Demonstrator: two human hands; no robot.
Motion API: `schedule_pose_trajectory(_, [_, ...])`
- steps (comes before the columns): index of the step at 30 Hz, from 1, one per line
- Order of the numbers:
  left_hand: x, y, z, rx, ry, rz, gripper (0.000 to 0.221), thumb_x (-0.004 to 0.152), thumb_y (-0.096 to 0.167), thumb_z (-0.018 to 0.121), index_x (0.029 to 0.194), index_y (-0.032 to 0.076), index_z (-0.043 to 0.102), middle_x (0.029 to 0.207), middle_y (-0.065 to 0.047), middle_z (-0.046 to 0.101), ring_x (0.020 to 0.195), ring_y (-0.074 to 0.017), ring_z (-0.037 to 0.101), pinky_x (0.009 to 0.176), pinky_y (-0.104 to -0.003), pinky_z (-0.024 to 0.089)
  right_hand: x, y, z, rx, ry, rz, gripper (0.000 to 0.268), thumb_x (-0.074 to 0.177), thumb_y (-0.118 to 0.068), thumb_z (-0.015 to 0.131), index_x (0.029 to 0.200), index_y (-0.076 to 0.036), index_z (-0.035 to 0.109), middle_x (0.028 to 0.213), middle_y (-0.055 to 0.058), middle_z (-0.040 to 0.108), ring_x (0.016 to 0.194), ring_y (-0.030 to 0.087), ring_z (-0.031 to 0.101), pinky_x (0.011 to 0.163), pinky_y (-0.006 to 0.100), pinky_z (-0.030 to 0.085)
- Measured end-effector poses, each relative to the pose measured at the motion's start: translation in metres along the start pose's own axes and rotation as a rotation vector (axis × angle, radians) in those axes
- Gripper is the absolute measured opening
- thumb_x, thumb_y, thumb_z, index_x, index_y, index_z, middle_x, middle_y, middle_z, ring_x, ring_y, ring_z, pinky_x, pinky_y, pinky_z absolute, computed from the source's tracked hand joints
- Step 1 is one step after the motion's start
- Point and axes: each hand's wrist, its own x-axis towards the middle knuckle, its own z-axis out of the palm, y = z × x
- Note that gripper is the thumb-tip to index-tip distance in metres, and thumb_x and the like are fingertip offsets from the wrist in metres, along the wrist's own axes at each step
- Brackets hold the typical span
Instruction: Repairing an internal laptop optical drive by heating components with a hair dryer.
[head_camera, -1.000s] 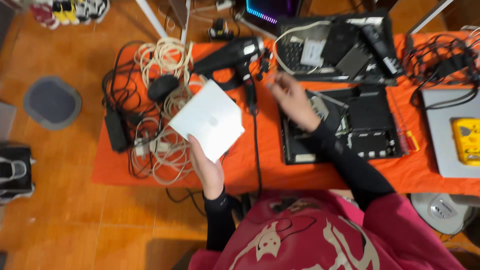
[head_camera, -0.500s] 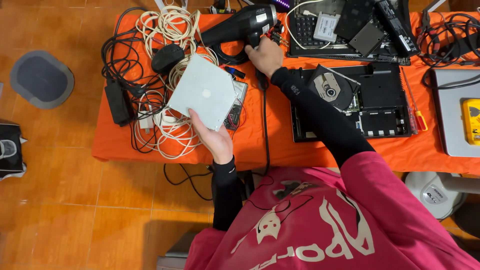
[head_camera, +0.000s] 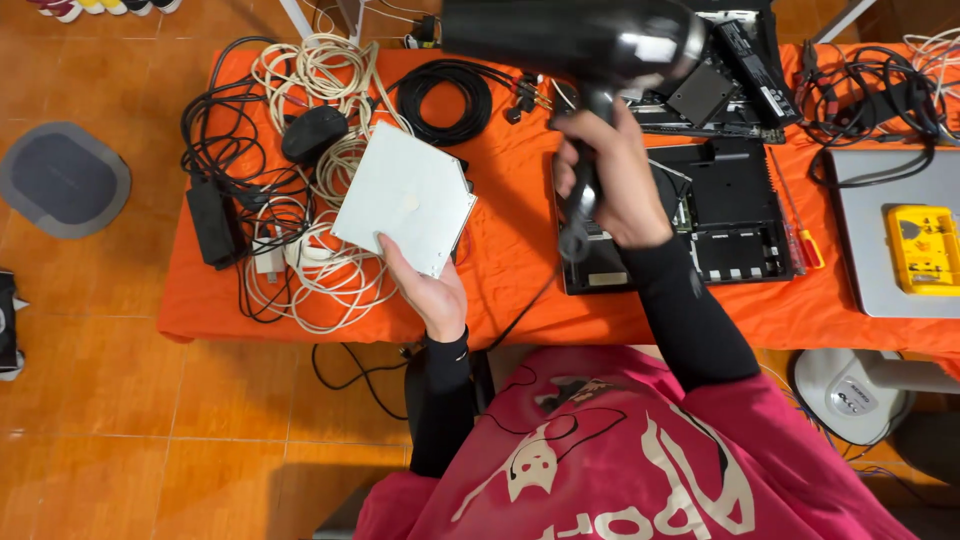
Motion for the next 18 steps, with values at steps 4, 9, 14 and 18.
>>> schedule_pose_trajectory(4, [-0.010,0.001,0.036,0.003,-0.080,-0.054,0.069,0.108,0.045,0.046,0.161,0.004,0.027,0.161,-0.011,0.038,0.146,-0.0273,0.043,0.120,-0.046,0.036,-0.059,-0.004,-0.038,-0.034,0.052,-0.070,0.024,0.094,-0.004,0.063,0.109,-0.006,0.045,0.067,0.005,0.050,0.048,0.016,0.050,0.045,0.031,0.044])
schedule_pose_trajectory(9, [-0.019,-0.001,0.060,-0.271,-0.339,-0.317,0.066,0.111,0.054,0.036,0.162,0.013,0.028,0.158,-0.009,0.039,0.140,-0.0333,0.048,0.113,-0.074,0.044,-0.105,0.000,-0.087,-0.112,0.129,-0.136,0.014,0.095,-0.005,0.060,0.102,-0.003,0.048,0.066,0.007,0.050,0.050,0.018,0.052,0.047,0.032,0.046])
schedule_pose_trajectory(14, [-0.023,-0.019,0.071,-0.310,-0.331,-0.401,0.085,0.099,0.073,0.033,0.163,0.016,0.027,0.161,-0.010,0.038,0.140,-0.0398,0.047,0.113,-0.070,0.042,-0.127,0.000,-0.108,-0.202,0.162,-0.214,0.008,0.090,-0.002,0.059,0.094,-0.001,0.052,0.066,0.006,0.050,0.049,0.018,0.053,0.048,0.031,0.046])
schedule_pose_trajectory(18, [-0.023,-0.032,0.063,-0.393,-0.380,-0.473,0.102,0.090,0.087,0.033,0.164,0.017,0.027,0.163,-0.010,0.037,0.143,-0.0378,0.043,0.114,-0.069,0.039,-0.138,0.006,-0.116,-0.389,0.236,-0.253,0.010,0.090,0.000,0.061,0.082,0.002,0.055,0.063,0.005,0.052,0.048,0.017,0.053,0.048,0.031,0.047])
